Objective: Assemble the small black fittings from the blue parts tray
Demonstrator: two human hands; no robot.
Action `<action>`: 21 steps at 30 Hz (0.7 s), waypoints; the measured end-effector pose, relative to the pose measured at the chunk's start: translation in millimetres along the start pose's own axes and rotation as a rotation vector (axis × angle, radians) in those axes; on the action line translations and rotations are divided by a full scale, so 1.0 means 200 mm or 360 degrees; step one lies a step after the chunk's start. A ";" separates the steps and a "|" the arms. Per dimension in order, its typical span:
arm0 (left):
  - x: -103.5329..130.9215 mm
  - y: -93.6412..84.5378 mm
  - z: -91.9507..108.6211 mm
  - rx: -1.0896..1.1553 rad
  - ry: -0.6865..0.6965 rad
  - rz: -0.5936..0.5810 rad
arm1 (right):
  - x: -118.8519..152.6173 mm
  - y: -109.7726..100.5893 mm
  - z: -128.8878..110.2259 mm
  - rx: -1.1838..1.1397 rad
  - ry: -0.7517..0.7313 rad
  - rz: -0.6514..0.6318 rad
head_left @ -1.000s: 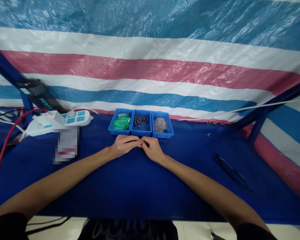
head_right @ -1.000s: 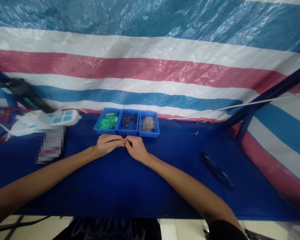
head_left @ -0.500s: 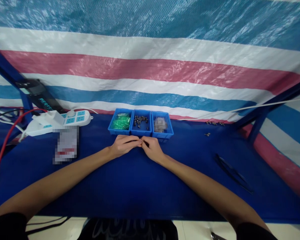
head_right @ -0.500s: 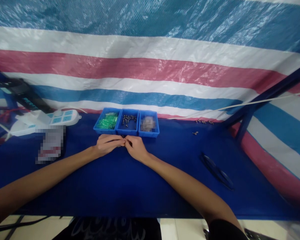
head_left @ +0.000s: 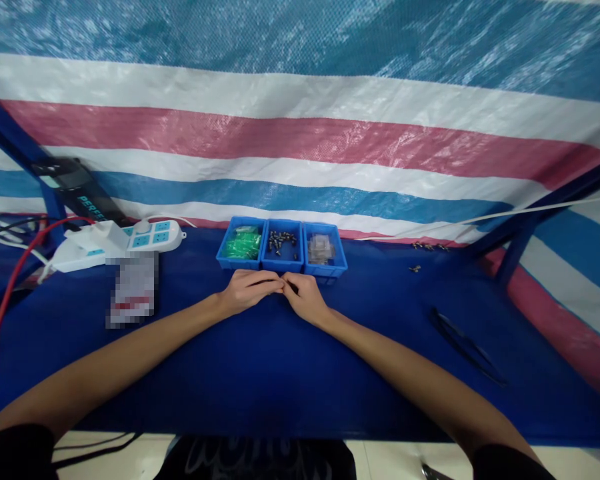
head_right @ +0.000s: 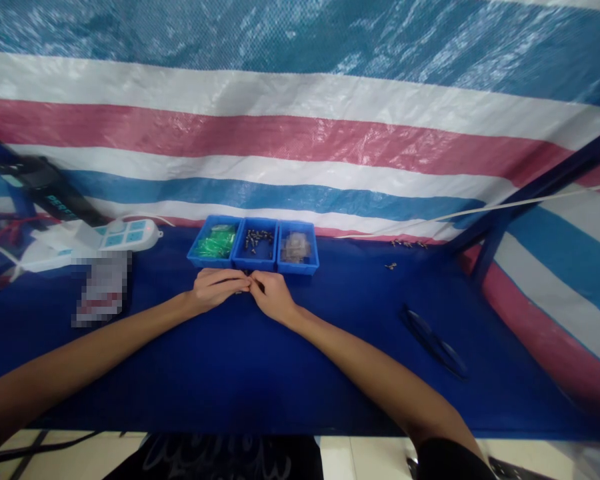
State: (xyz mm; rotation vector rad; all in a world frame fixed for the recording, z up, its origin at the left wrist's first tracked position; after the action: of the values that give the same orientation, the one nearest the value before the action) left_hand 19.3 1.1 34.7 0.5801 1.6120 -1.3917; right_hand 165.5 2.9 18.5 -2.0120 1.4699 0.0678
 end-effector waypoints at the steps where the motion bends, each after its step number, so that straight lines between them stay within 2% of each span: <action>1: 0.00 0.00 0.00 -0.0001 0.0002 0.0000 | 0.00 0.00 0.00 0.0004 0.0000 -0.0001; 21: 0.00 0.00 0.00 0.0045 -0.0009 0.0000 | 0.00 0.00 0.00 0.0021 -0.0014 -0.0002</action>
State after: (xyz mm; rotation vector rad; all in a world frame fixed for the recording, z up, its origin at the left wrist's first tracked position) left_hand 18.7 1.5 34.7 0.5923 1.5900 -1.4167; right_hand 165.3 2.2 19.0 -1.9999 1.4603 0.0663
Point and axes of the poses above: each hand's wrist, its own x-axis away from the middle knuckle, its own y-axis out of the palm, z = x × y, the point moved 4 cm from there along -x, towards the middle knuckle, and after that the axes turned 4 degrees about -x, right-handed, at the moved point
